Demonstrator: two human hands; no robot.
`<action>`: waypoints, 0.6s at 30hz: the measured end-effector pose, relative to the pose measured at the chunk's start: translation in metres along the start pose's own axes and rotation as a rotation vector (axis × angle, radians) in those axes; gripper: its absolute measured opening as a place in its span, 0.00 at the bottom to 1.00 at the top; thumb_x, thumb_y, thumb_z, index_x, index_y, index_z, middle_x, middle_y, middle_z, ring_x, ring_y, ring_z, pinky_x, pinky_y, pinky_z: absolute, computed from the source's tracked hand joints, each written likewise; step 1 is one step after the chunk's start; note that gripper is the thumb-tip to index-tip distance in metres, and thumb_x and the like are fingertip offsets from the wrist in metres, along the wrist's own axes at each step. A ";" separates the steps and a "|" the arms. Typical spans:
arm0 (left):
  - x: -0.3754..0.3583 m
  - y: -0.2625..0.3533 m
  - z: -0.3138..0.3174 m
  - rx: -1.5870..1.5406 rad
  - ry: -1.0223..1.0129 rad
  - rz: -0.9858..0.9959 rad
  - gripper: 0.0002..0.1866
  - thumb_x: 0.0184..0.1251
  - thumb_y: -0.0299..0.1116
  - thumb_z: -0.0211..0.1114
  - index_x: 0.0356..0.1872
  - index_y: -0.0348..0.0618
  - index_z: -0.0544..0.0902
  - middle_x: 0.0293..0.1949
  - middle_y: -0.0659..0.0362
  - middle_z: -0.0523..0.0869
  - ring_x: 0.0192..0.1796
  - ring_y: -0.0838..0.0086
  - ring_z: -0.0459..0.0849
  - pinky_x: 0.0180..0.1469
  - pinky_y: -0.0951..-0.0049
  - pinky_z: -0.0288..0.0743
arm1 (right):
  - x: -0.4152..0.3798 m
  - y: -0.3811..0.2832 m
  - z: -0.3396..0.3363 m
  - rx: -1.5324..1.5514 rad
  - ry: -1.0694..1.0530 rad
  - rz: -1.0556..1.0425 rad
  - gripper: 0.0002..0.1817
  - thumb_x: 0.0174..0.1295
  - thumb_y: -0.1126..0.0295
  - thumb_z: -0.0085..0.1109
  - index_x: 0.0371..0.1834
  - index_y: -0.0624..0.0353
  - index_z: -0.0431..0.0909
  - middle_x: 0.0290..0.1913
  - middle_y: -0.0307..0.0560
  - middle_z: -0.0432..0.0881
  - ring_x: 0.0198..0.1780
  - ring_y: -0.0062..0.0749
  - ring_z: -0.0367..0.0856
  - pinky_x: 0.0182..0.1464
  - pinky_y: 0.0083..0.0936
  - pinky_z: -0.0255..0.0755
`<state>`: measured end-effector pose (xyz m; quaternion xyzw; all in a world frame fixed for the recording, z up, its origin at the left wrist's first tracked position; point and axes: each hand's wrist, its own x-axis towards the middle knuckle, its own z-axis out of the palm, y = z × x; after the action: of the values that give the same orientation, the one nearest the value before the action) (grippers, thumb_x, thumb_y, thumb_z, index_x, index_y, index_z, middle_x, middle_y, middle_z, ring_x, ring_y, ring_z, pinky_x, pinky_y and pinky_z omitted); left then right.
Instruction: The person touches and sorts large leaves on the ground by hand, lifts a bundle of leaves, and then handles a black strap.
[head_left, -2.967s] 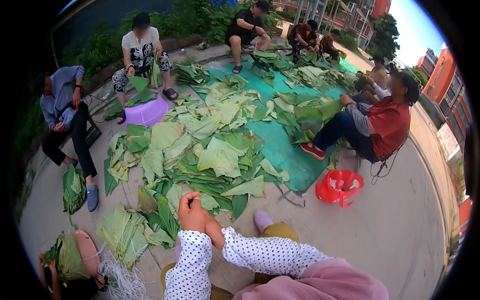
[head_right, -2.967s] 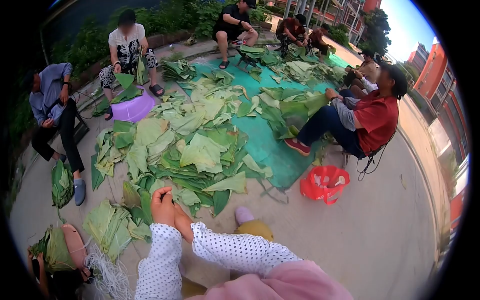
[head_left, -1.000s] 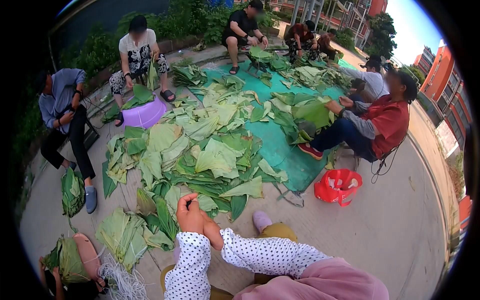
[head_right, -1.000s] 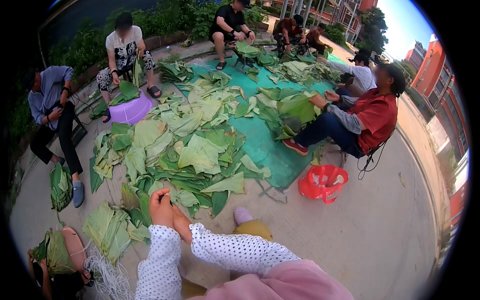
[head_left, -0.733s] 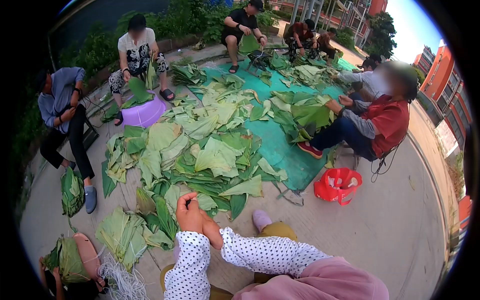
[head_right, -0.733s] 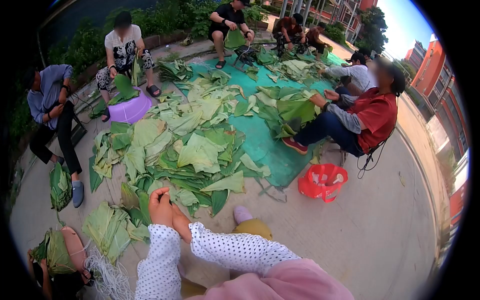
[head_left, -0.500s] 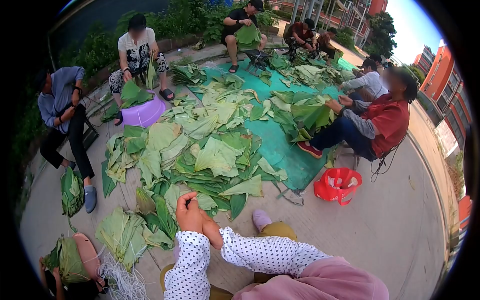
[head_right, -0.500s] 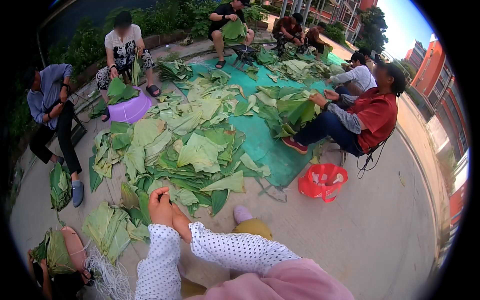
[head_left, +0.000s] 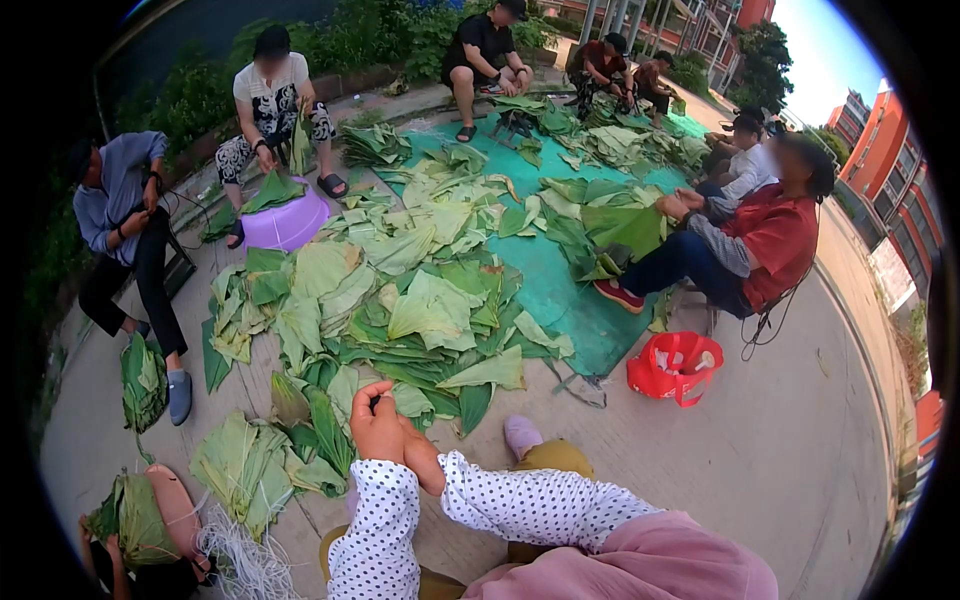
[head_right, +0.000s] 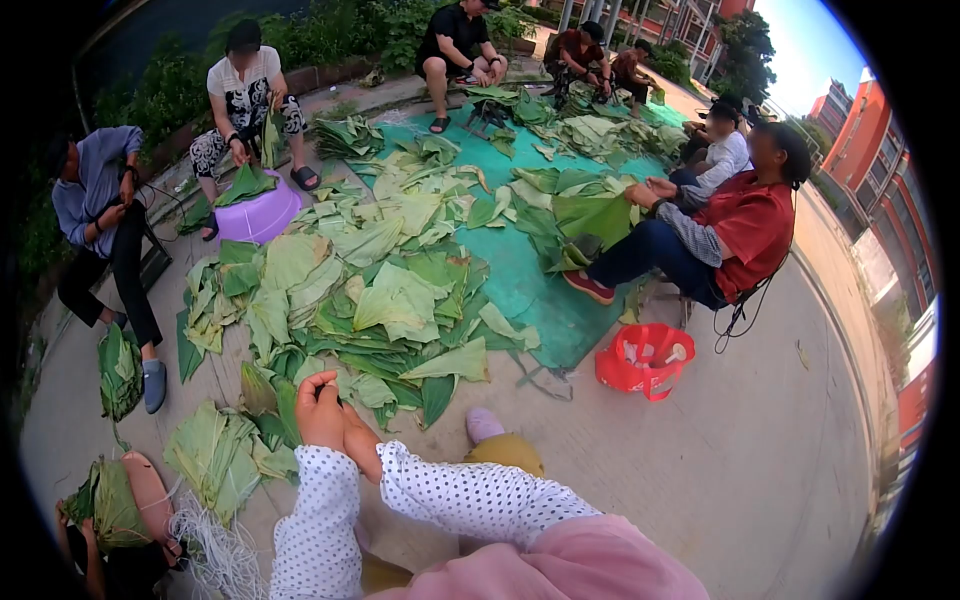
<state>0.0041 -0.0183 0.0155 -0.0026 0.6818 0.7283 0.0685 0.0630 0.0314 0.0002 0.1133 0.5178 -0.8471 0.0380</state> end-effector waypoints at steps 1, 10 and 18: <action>0.000 0.001 0.000 0.004 0.000 -0.002 0.08 0.63 0.23 0.55 0.41 0.39 0.79 0.37 0.63 0.79 0.39 0.81 0.72 0.44 0.81 0.67 | 0.000 0.000 0.000 -0.004 -0.007 -0.003 0.24 0.72 0.57 0.33 0.63 0.62 0.60 0.57 0.48 0.71 0.56 0.28 0.71 0.57 0.22 0.66; -0.002 0.004 0.000 -0.013 0.001 -0.028 0.07 0.63 0.22 0.55 0.40 0.39 0.79 0.38 0.63 0.79 0.40 0.80 0.73 0.47 0.80 0.68 | -0.005 -0.007 0.002 -0.068 -0.002 -0.035 0.24 0.72 0.57 0.33 0.64 0.61 0.59 0.57 0.47 0.71 0.56 0.27 0.71 0.56 0.23 0.67; 0.000 0.001 0.000 -0.009 -0.003 -0.018 0.07 0.63 0.22 0.55 0.40 0.39 0.79 0.38 0.63 0.79 0.40 0.80 0.73 0.47 0.80 0.68 | -0.002 -0.004 0.002 0.038 -0.007 0.012 0.24 0.72 0.57 0.33 0.64 0.60 0.59 0.57 0.47 0.71 0.56 0.27 0.71 0.56 0.22 0.67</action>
<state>0.0039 -0.0179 0.0164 -0.0079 0.6784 0.7307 0.0762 0.0641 0.0315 0.0051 0.1142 0.5008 -0.8570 0.0425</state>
